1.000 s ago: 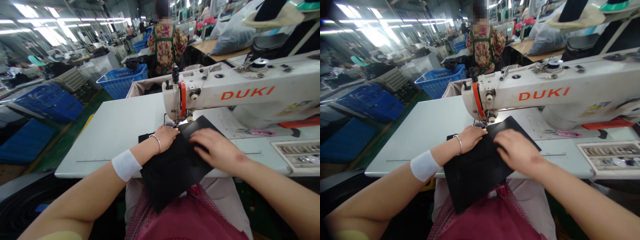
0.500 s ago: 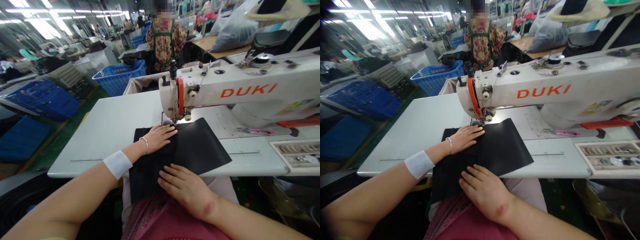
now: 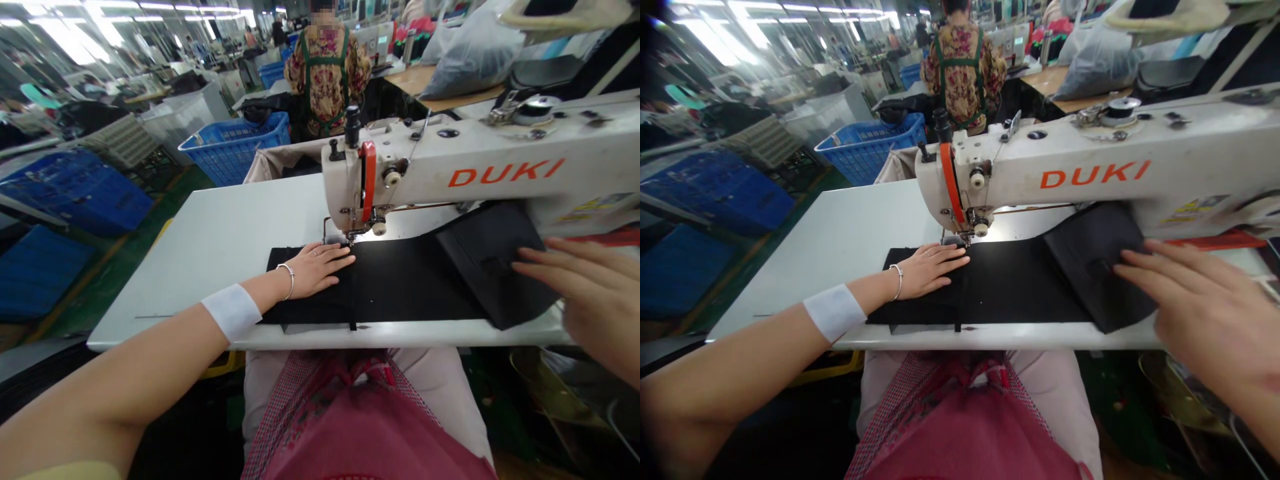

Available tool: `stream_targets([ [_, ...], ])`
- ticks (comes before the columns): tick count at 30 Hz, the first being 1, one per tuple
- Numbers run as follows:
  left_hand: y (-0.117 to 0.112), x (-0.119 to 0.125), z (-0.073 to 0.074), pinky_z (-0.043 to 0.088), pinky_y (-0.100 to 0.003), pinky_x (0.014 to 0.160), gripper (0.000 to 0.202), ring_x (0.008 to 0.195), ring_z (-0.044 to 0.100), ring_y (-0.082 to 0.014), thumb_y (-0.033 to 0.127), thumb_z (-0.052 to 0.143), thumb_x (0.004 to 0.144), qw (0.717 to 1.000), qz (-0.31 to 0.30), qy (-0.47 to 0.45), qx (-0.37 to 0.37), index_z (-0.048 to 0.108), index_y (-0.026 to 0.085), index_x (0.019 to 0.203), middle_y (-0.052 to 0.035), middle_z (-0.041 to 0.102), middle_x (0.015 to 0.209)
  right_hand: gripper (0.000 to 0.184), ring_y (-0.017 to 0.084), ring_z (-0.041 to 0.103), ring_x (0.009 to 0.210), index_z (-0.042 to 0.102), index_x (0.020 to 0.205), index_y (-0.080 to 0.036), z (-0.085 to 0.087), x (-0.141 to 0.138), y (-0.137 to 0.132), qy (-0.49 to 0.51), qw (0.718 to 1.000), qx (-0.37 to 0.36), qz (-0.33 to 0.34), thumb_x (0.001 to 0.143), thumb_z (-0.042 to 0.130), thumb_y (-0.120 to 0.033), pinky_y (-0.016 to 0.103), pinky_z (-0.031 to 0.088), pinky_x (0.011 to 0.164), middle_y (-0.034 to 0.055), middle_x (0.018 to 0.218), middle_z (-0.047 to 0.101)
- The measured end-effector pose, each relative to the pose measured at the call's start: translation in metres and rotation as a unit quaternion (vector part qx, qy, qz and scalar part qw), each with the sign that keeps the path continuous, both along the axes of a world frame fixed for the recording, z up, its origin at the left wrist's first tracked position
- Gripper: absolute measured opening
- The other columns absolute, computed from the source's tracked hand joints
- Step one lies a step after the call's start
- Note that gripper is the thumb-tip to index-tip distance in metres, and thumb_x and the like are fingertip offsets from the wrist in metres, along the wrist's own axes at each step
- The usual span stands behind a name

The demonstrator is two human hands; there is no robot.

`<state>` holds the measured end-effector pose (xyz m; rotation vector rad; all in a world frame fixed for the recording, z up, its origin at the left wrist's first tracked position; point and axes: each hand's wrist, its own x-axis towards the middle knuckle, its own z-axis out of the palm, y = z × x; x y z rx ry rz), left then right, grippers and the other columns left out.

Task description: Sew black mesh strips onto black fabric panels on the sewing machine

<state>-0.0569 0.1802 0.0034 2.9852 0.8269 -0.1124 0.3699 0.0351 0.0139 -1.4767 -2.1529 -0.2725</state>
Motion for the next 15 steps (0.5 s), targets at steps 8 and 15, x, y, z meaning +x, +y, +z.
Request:
stream_targets([
  [8, -0.103, 0.025, 0.015, 0.023, -0.044, 0.118, 0.066, 0.142, 0.027, -0.0264, 0.054, 0.048, 0.093, 0.999, 0.046, -0.009, -0.019, 0.037, 0.011, 0.142, -0.0147, 0.032, 0.151, 0.065, 0.036, 0.030, 0.140, 0.036, 0.146, -0.025, -0.022, -0.101, -0.015, -0.065, 0.988, -0.088, 0.109, 0.086, 0.058, -0.033, 0.065, 0.029, 0.110, 0.0086, 0.155, 0.029],
  [15, -0.131, 0.022, -0.014, 0.024, -0.044, 0.120, 0.075, 0.145, 0.018, -0.0215, 0.048, 0.057, 0.090, 0.988, 0.102, -0.115, -0.002, 0.024, 0.014, 0.148, -0.0107, 0.023, 0.155, 0.048, 0.030, 0.049, 0.127, 0.048, 0.139, -0.025, -0.019, -0.061, -0.009, -0.005, 0.993, -0.106, 0.059, 0.091, 0.042, -0.025, 0.054, 0.043, 0.106, 0.0082, 0.145, 0.045],
])
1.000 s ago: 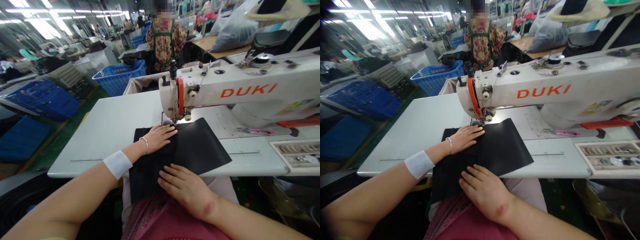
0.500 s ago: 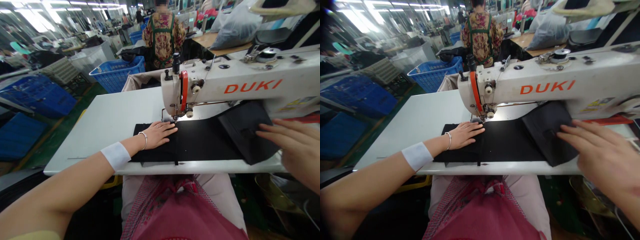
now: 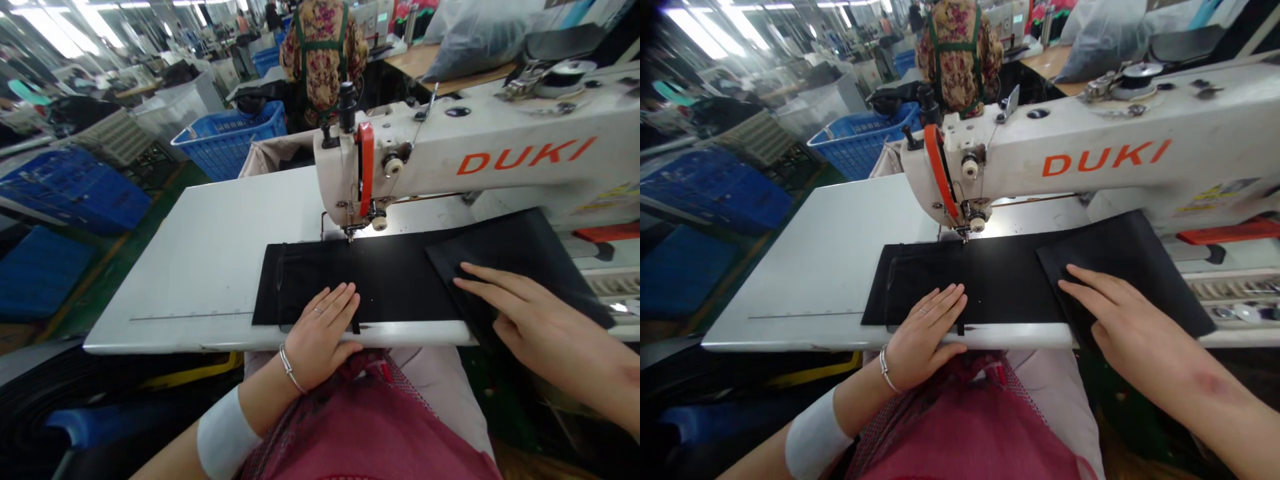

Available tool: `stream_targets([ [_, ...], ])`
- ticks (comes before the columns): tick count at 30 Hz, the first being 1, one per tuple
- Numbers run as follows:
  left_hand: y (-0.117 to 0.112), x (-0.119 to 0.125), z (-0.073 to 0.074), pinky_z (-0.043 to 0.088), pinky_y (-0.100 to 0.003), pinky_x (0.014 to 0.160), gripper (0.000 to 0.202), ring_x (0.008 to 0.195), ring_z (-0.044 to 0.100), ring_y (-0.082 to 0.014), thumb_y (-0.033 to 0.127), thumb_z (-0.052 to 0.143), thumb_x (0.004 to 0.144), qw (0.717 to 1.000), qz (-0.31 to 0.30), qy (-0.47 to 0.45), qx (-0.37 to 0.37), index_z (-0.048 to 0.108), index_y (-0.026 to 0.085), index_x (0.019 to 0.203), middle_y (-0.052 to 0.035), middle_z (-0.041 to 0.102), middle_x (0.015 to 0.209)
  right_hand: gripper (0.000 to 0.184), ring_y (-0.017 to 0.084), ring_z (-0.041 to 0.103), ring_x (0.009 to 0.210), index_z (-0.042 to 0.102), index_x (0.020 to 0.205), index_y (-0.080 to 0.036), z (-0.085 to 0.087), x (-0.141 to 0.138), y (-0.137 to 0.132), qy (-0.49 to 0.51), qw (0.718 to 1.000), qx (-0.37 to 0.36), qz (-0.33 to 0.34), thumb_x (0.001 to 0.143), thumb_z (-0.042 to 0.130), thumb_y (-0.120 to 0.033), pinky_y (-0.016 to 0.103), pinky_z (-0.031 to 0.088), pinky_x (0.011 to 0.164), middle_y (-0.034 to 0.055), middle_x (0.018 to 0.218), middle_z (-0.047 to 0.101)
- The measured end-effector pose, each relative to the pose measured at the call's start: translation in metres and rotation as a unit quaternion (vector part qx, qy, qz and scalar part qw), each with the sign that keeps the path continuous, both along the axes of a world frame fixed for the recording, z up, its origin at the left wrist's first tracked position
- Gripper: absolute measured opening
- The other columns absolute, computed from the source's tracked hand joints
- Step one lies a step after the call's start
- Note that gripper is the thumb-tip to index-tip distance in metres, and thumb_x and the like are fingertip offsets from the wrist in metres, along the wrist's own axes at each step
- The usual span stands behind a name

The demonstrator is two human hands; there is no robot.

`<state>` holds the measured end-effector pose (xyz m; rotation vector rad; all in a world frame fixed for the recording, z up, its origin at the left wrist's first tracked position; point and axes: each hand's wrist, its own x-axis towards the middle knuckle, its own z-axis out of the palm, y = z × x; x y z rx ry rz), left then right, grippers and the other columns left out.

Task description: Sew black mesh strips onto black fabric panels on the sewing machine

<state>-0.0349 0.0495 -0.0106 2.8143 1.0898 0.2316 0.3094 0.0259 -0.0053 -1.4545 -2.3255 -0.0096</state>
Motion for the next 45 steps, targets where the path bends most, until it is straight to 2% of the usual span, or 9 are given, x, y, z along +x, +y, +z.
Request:
stream_targets([
  [3, 0.002, -0.001, 0.000, 0.024, -0.044, 0.120, 0.073, 0.145, 0.019, -0.0209, 0.047, 0.056, 0.091, 1.000, 0.000, -0.013, -0.003, 0.024, 0.014, 0.148, -0.0101, 0.025, 0.155, 0.050, 0.030, 0.039, 0.135, 0.048, 0.138, -0.024, 0.008, -0.019, 0.006, 0.042, 0.998, -0.027, 0.026, 0.090, 0.054, -0.037, 0.052, 0.039, 0.110, 0.0076, 0.149, 0.040],
  [6, 0.002, 0.000, 0.002, 0.026, -0.045, 0.120, 0.070, 0.145, 0.020, -0.0219, 0.046, 0.056, 0.091, 1.000, 0.001, -0.021, -0.002, 0.026, 0.014, 0.147, -0.0110, 0.026, 0.154, 0.049, 0.032, 0.026, 0.142, 0.051, 0.135, -0.022, 0.010, -0.049, 0.019, 0.068, 0.995, -0.011, 0.068, 0.089, 0.059, -0.034, 0.056, 0.033, 0.112, 0.0084, 0.151, 0.037],
  [10, 0.003, 0.000, 0.003, 0.032, -0.046, 0.116, 0.053, 0.141, 0.031, -0.0218, 0.036, 0.051, 0.096, 0.999, 0.001, -0.052, 0.006, 0.035, 0.016, 0.142, -0.0107, 0.037, 0.150, 0.032, 0.026, 0.047, 0.130, 0.063, 0.120, -0.022, -0.003, -0.079, 0.034, 0.059, 0.990, 0.028, 0.123, 0.090, 0.055, -0.019, 0.053, 0.035, 0.112, 0.0067, 0.133, 0.058],
  [13, -0.001, 0.001, 0.003, 0.042, -0.044, 0.106, 0.033, 0.124, 0.050, -0.0229, 0.031, 0.054, 0.095, 0.993, -0.010, -0.098, 0.060, 0.054, 0.017, 0.125, -0.0084, 0.058, 0.130, 0.027, 0.019, 0.059, 0.112, 0.066, 0.113, -0.023, -0.014, -0.090, 0.035, 0.086, 0.985, 0.006, 0.151, 0.090, 0.055, -0.017, 0.044, 0.043, 0.106, 0.0047, 0.120, 0.065],
  [16, -0.006, 0.005, 0.002, 0.049, -0.039, 0.086, 0.013, 0.096, 0.060, -0.0205, 0.023, 0.056, 0.093, 0.989, -0.006, -0.105, 0.103, 0.063, 0.018, 0.103, -0.0042, 0.068, 0.103, 0.027, 0.020, 0.060, 0.110, 0.066, 0.112, -0.025, -0.019, -0.093, 0.032, 0.102, 0.984, 0.002, 0.144, 0.088, 0.056, -0.017, 0.046, 0.043, 0.105, 0.0038, 0.117, 0.066],
  [18, -0.009, 0.008, 0.002, 0.048, -0.037, 0.080, 0.010, 0.088, 0.060, -0.0192, 0.021, 0.054, 0.094, 0.990, 0.005, -0.109, 0.094, 0.063, 0.017, 0.098, -0.0044, 0.067, 0.097, 0.029, 0.020, 0.059, 0.111, 0.066, 0.113, -0.025, -0.019, -0.093, 0.031, 0.104, 0.984, 0.003, 0.143, 0.087, 0.057, -0.017, 0.046, 0.042, 0.105, 0.0040, 0.118, 0.066],
  [25, -0.010, 0.018, 0.013, 0.048, -0.036, 0.086, 0.015, 0.091, 0.057, -0.0175, 0.015, 0.046, 0.096, 0.974, 0.088, -0.202, -0.050, 0.061, 0.016, 0.095, -0.0049, 0.061, 0.093, 0.031, 0.021, 0.059, 0.112, 0.066, 0.115, -0.023, -0.019, -0.093, 0.030, 0.099, 0.985, 0.012, 0.143, 0.086, 0.057, -0.017, 0.045, 0.041, 0.106, 0.0050, 0.120, 0.065],
  [31, -0.017, 0.021, 0.015, 0.048, -0.036, 0.080, 0.016, 0.087, 0.055, -0.0181, 0.017, 0.047, 0.096, 0.983, 0.068, -0.168, 0.002, 0.063, 0.017, 0.095, -0.0049, 0.060, 0.089, 0.032, 0.022, 0.059, 0.112, 0.065, 0.115, -0.024, -0.020, -0.093, 0.030, 0.102, 0.984, 0.016, 0.143, 0.085, 0.057, -0.016, 0.046, 0.041, 0.105, 0.0051, 0.120, 0.065],
  [45, -0.025, 0.020, -0.004, 0.047, -0.039, 0.081, 0.014, 0.086, 0.054, -0.0199, 0.012, 0.051, 0.093, 0.990, 0.066, -0.121, 0.023, 0.061, 0.017, 0.101, -0.0059, 0.061, 0.098, 0.031, 0.021, 0.057, 0.113, 0.065, 0.115, -0.021, -0.019, -0.093, 0.030, 0.085, 0.985, 0.025, 0.146, 0.085, 0.058, -0.015, 0.045, 0.040, 0.107, 0.0048, 0.120, 0.064],
])
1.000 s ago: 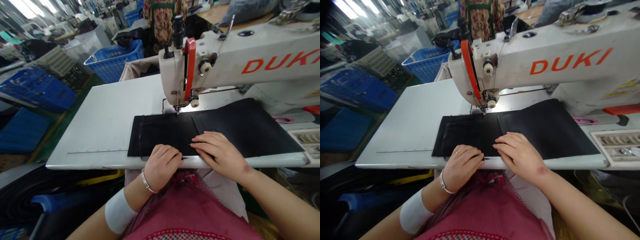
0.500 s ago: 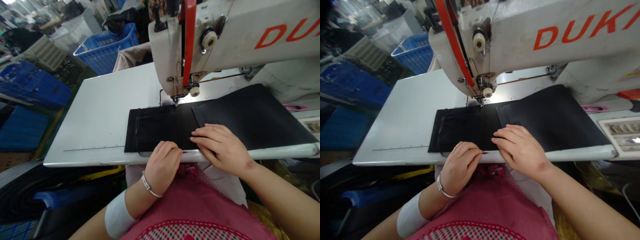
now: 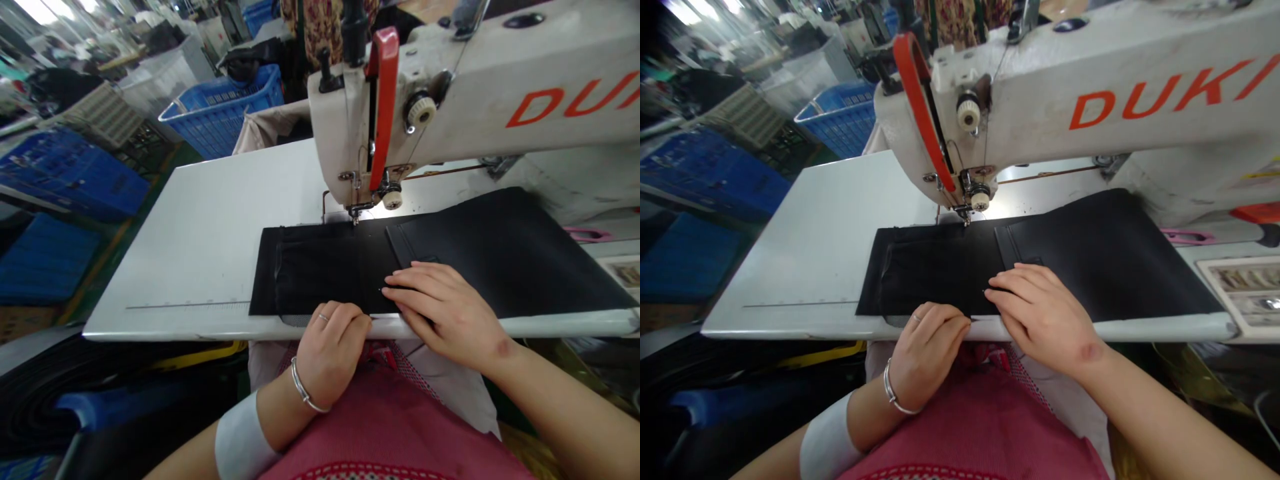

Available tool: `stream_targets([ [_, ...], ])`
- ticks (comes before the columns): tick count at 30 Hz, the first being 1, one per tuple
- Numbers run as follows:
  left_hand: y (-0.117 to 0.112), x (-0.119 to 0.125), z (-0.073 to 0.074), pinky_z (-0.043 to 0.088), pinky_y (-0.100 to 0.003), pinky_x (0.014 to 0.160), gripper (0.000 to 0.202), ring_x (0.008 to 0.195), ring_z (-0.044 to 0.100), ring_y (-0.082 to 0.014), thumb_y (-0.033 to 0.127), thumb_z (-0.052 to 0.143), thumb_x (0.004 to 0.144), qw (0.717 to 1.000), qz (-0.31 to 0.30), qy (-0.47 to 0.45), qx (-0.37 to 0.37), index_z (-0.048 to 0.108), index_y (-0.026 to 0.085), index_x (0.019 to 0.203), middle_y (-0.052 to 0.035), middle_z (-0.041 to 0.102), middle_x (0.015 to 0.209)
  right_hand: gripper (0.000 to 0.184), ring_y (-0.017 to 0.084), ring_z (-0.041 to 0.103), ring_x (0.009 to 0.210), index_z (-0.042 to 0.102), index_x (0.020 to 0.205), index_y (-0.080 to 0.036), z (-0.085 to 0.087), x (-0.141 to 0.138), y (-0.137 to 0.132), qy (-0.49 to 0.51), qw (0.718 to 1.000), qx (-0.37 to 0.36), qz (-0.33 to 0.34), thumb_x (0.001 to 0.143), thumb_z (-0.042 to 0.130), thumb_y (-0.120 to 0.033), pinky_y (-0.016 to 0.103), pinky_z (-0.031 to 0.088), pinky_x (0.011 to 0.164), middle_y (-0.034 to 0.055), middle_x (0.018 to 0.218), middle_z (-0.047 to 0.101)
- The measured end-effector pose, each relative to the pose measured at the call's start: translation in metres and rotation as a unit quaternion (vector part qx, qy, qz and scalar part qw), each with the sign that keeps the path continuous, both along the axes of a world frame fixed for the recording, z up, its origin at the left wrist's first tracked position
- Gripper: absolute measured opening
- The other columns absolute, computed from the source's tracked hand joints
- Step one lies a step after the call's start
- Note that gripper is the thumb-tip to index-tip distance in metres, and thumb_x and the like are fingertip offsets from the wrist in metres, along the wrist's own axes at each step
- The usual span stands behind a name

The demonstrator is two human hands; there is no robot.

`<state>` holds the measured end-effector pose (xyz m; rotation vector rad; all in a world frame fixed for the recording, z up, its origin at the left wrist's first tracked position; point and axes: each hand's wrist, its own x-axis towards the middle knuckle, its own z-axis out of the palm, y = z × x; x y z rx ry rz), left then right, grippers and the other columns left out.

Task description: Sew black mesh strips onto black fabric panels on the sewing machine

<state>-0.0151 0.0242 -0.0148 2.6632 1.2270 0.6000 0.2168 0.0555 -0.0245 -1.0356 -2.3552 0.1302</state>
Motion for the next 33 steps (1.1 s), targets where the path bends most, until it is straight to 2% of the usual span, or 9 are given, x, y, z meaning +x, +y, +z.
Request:
stream_targets([
  [5, -0.003, -0.001, -0.008, 0.047, -0.036, 0.076, 0.013, 0.082, 0.053, -0.0192, 0.012, 0.051, 0.092, 0.999, -0.008, -0.021, 0.039, 0.060, 0.015, 0.100, -0.0060, 0.062, 0.096, 0.036, 0.023, 0.054, 0.118, 0.061, 0.121, -0.015, 0.006, -0.013, -0.017, -0.020, 0.999, -0.017, 0.039, 0.088, 0.051, -0.009, 0.044, 0.045, 0.104, 0.0073, 0.127, 0.062],
  [7, -0.005, -0.002, -0.005, 0.047, -0.036, 0.075, 0.015, 0.083, 0.053, -0.0194, 0.010, 0.048, 0.093, 0.999, -0.016, -0.023, 0.046, 0.060, 0.014, 0.101, -0.0068, 0.062, 0.097, 0.039, 0.024, 0.051, 0.121, 0.057, 0.127, -0.013, 0.007, -0.021, -0.027, -0.019, 0.997, -0.045, 0.052, 0.090, 0.048, -0.009, 0.042, 0.048, 0.102, 0.0084, 0.132, 0.058],
  [9, -0.005, -0.004, 0.006, 0.049, -0.037, 0.076, 0.016, 0.085, 0.054, -0.0202, 0.012, 0.046, 0.093, 0.999, -0.029, 0.008, 0.040, 0.061, 0.013, 0.099, -0.0076, 0.062, 0.099, 0.041, 0.024, 0.050, 0.123, 0.053, 0.131, -0.011, 0.006, -0.028, -0.035, -0.011, 0.996, -0.068, 0.047, 0.091, 0.047, -0.010, 0.041, 0.048, 0.102, 0.0091, 0.135, 0.056],
  [11, 0.003, -0.005, 0.024, 0.050, -0.038, 0.078, 0.016, 0.085, 0.055, -0.0206, 0.018, 0.046, 0.095, 0.997, -0.054, 0.052, 0.017, 0.062, 0.014, 0.096, -0.0073, 0.062, 0.095, 0.042, 0.024, 0.049, 0.124, 0.052, 0.132, -0.011, 0.006, -0.031, -0.038, -0.001, 0.996, -0.074, 0.040, 0.091, 0.047, -0.010, 0.042, 0.048, 0.102, 0.0096, 0.135, 0.056],
  [14, 0.031, -0.005, 0.049, 0.051, -0.036, 0.081, 0.020, 0.087, 0.057, -0.0195, 0.022, 0.045, 0.097, 0.993, -0.084, 0.081, 0.020, 0.064, 0.015, 0.095, -0.0070, 0.063, 0.092, 0.040, 0.025, 0.050, 0.122, 0.054, 0.130, -0.012, 0.007, -0.033, -0.037, 0.012, 0.997, -0.064, 0.044, 0.090, 0.050, -0.011, 0.043, 0.050, 0.100, 0.0101, 0.132, 0.058],
  [16, 0.056, -0.003, 0.053, 0.050, -0.037, 0.087, 0.022, 0.095, 0.057, -0.0201, 0.020, 0.044, 0.097, 0.992, -0.076, 0.089, 0.051, 0.063, 0.012, 0.105, -0.0089, 0.063, 0.102, 0.039, 0.025, 0.051, 0.121, 0.055, 0.129, -0.013, 0.009, -0.033, -0.036, 0.012, 0.997, -0.059, 0.049, 0.090, 0.052, -0.012, 0.043, 0.050, 0.098, 0.0100, 0.129, 0.060],
  [20, 0.094, -0.001, 0.032, 0.044, -0.041, 0.102, 0.037, 0.119, 0.049, -0.0249, 0.030, 0.051, 0.096, 0.987, -0.073, 0.130, 0.061, 0.052, 0.010, 0.127, -0.0127, 0.055, 0.128, 0.037, 0.024, 0.049, 0.122, 0.058, 0.126, -0.013, 0.012, -0.033, -0.035, 0.003, 0.996, -0.069, 0.052, 0.090, 0.051, -0.010, 0.042, 0.051, 0.097, 0.0096, 0.130, 0.059],
  [24, 0.101, -0.007, 0.013, 0.037, -0.041, 0.111, 0.041, 0.129, 0.043, -0.0244, 0.032, 0.047, 0.097, 0.985, -0.094, 0.134, 0.053, 0.048, 0.010, 0.133, -0.0128, 0.049, 0.137, 0.036, 0.024, 0.049, 0.121, 0.061, 0.123, -0.013, 0.013, -0.034, -0.033, 0.015, 0.996, -0.074, 0.056, 0.088, 0.050, -0.009, 0.041, 0.051, 0.097, 0.0088, 0.129, 0.059],
  [33, 0.097, -0.013, 0.012, 0.035, -0.043, 0.115, 0.043, 0.136, 0.036, -0.0253, 0.031, 0.041, 0.099, 0.988, -0.086, 0.125, 0.020, 0.044, 0.013, 0.137, -0.0115, 0.043, 0.144, 0.032, 0.021, 0.056, 0.115, 0.068, 0.113, -0.018, 0.023, -0.035, -0.024, 0.003, 0.998, -0.039, 0.055, 0.090, 0.046, -0.012, 0.034, 0.055, 0.092, 0.0041, 0.121, 0.066],
])
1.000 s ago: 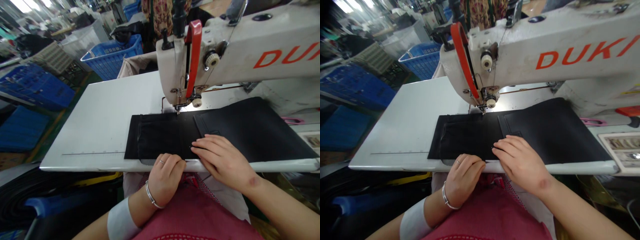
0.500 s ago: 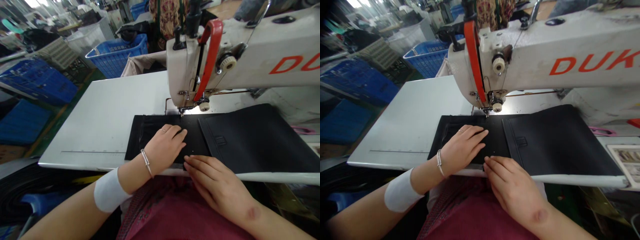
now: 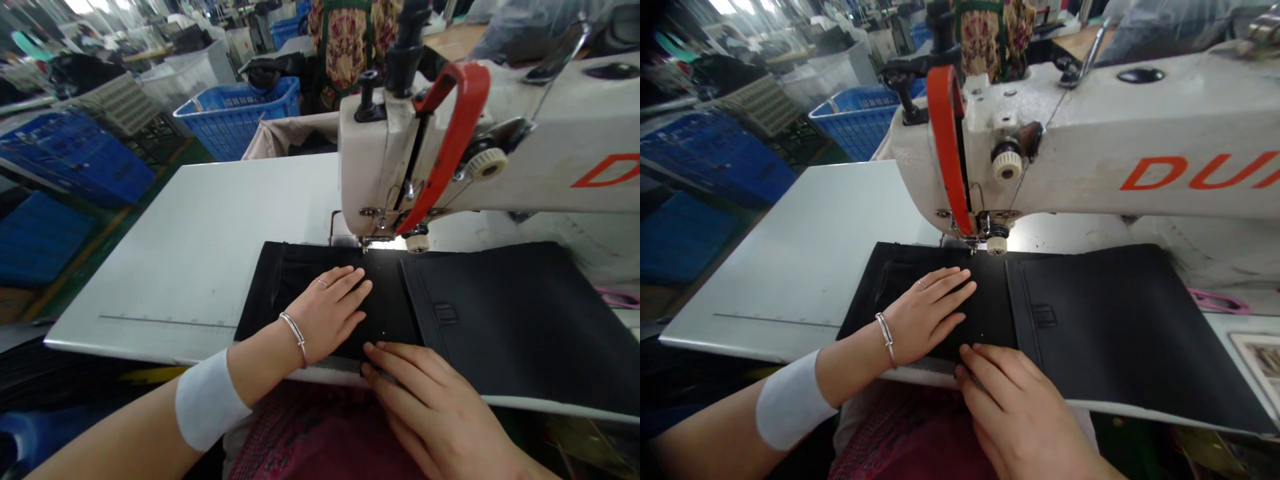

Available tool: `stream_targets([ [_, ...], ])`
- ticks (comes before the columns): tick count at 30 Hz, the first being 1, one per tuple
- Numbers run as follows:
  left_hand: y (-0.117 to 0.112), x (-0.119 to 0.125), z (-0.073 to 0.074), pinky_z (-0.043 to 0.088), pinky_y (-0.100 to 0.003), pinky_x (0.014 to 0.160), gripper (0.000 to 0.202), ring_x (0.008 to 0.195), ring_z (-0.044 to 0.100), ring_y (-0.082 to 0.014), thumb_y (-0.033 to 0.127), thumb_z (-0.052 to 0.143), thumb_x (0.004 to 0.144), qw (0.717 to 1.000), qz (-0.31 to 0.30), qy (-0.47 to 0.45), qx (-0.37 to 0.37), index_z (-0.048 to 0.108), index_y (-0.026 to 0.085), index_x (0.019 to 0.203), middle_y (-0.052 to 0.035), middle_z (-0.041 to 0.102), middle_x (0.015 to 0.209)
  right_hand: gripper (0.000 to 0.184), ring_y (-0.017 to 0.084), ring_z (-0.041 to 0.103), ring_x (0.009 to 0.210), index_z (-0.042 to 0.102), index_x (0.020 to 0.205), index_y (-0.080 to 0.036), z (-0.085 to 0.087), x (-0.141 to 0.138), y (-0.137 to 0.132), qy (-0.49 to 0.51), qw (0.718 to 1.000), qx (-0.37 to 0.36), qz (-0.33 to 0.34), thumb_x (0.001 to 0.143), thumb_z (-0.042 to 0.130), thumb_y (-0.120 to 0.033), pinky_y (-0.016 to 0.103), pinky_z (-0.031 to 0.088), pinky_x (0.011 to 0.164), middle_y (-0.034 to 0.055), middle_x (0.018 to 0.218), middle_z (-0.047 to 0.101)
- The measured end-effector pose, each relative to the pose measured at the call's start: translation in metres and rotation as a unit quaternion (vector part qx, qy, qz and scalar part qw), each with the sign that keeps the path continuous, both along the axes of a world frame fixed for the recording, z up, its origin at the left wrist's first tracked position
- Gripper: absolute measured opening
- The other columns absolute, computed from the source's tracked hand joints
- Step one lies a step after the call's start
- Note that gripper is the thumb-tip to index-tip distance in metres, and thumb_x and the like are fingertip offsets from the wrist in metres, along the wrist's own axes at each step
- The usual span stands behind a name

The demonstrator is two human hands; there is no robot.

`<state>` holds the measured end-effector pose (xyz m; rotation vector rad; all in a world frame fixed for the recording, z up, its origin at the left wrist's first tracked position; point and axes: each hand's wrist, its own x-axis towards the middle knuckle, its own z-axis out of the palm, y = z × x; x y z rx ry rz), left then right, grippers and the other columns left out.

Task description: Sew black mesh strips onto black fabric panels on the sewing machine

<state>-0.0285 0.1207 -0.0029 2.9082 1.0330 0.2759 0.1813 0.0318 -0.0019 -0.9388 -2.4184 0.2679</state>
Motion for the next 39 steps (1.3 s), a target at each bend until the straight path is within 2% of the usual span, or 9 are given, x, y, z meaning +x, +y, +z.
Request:
stream_targets([
  [7, 0.006, 0.001, 0.001, 0.033, -0.042, 0.116, 0.043, 0.136, 0.036, -0.0249, 0.032, 0.040, 0.099, 1.000, 0.002, 0.004, -0.007, 0.044, 0.013, 0.137, -0.0109, 0.043, 0.144, 0.032, 0.019, 0.057, 0.114, 0.068, 0.113, -0.019, -0.001, 0.001, 0.003, -0.018, 1.000, 0.002, -0.007, 0.092, 0.045, -0.015, 0.032, 0.054, 0.092, 0.0026, 0.123, 0.066],
  [17, 0.022, 0.004, -0.004, 0.033, -0.043, 0.116, 0.042, 0.136, 0.037, -0.0248, 0.031, 0.040, 0.099, 1.000, -0.002, 0.005, 0.006, 0.044, 0.012, 0.137, -0.0122, 0.044, 0.143, 0.031, 0.022, 0.053, 0.119, 0.065, 0.117, -0.017, -0.002, 0.001, 0.014, -0.013, 1.000, -0.009, -0.008, 0.090, 0.050, -0.016, 0.037, 0.054, 0.094, 0.0056, 0.125, 0.064],
  [23, 0.030, 0.007, -0.003, 0.037, -0.044, 0.113, 0.040, 0.132, 0.041, -0.0261, 0.028, 0.042, 0.098, 0.999, -0.016, -0.011, 0.034, 0.047, 0.009, 0.133, -0.0142, 0.051, 0.134, 0.031, 0.022, 0.051, 0.120, 0.064, 0.117, -0.015, -0.002, 0.001, 0.019, -0.011, 1.000, -0.026, -0.013, 0.089, 0.052, -0.014, 0.039, 0.052, 0.097, 0.0070, 0.127, 0.061],
  [28, 0.037, 0.006, -0.005, 0.041, -0.043, 0.111, 0.035, 0.128, 0.046, -0.0261, 0.026, 0.049, 0.095, 0.997, -0.021, -0.061, 0.044, 0.053, 0.010, 0.126, -0.0125, 0.056, 0.125, 0.029, 0.023, 0.052, 0.120, 0.065, 0.115, -0.016, -0.001, 0.001, 0.024, -0.008, 0.999, -0.024, -0.019, 0.089, 0.052, -0.014, 0.039, 0.051, 0.097, 0.0074, 0.124, 0.063],
  [39, 0.054, 0.007, -0.007, 0.041, -0.041, 0.111, 0.026, 0.125, 0.051, -0.0235, 0.024, 0.050, 0.094, 0.995, -0.019, -0.074, 0.059, 0.057, 0.009, 0.115, -0.0126, 0.059, 0.124, 0.032, 0.023, 0.049, 0.124, 0.062, 0.121, -0.015, -0.004, 0.002, 0.037, -0.023, 0.999, -0.029, -0.026, 0.090, 0.053, -0.017, 0.041, 0.049, 0.101, 0.0087, 0.130, 0.059],
])
